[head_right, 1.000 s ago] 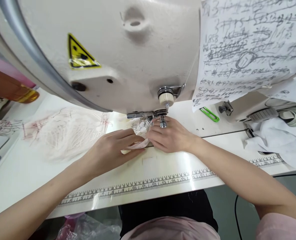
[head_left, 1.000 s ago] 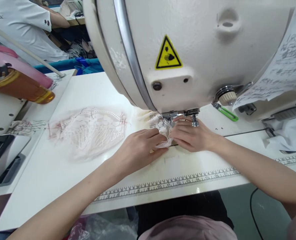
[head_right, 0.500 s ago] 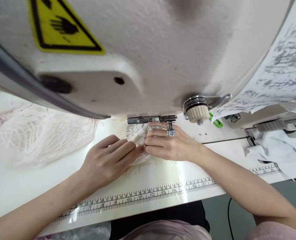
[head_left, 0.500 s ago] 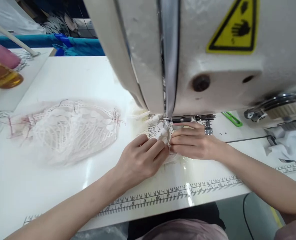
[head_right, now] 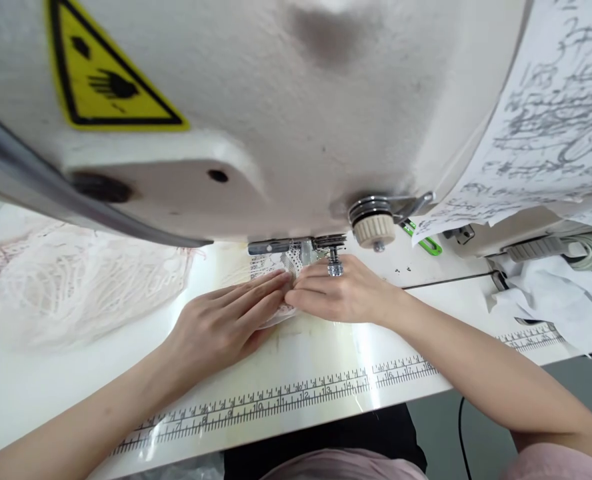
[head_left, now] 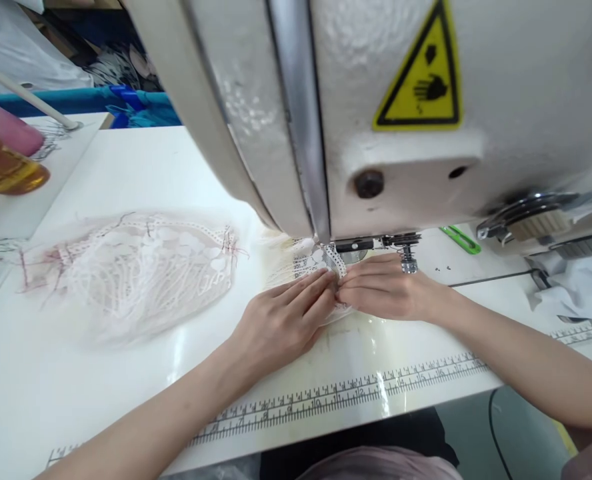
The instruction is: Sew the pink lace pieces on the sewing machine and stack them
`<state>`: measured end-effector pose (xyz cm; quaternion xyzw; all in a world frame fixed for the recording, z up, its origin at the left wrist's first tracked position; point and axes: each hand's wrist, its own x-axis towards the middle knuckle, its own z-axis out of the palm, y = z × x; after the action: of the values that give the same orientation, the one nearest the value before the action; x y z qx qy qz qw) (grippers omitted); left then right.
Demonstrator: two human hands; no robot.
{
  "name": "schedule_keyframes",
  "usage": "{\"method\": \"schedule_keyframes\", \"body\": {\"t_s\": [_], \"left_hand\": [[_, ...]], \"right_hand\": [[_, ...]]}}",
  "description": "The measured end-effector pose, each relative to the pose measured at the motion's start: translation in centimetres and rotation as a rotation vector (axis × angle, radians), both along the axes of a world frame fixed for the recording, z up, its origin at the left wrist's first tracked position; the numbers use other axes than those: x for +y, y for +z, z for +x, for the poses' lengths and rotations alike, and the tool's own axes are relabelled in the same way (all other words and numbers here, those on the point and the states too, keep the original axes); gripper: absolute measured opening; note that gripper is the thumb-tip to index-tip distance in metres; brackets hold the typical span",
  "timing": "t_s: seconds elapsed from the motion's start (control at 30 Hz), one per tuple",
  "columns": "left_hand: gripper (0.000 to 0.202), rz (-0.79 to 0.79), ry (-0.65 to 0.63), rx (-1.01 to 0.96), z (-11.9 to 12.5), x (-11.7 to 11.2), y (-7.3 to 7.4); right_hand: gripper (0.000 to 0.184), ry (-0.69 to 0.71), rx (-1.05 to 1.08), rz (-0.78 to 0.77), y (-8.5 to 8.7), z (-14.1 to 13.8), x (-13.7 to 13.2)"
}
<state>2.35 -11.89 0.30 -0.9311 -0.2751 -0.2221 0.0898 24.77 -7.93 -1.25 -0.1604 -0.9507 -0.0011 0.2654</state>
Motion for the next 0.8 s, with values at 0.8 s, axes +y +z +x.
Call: {"method": "schedule_keyframes", "body": {"t_s": [0.8], "left_hand": [[0.020, -0.059, 0.054, -0.028, 0.9, 0.1, -0.4]], "right_hand": [[0.014, -0.133, 0.000, 0.042, 0.3, 0.5, 0.6]]}}
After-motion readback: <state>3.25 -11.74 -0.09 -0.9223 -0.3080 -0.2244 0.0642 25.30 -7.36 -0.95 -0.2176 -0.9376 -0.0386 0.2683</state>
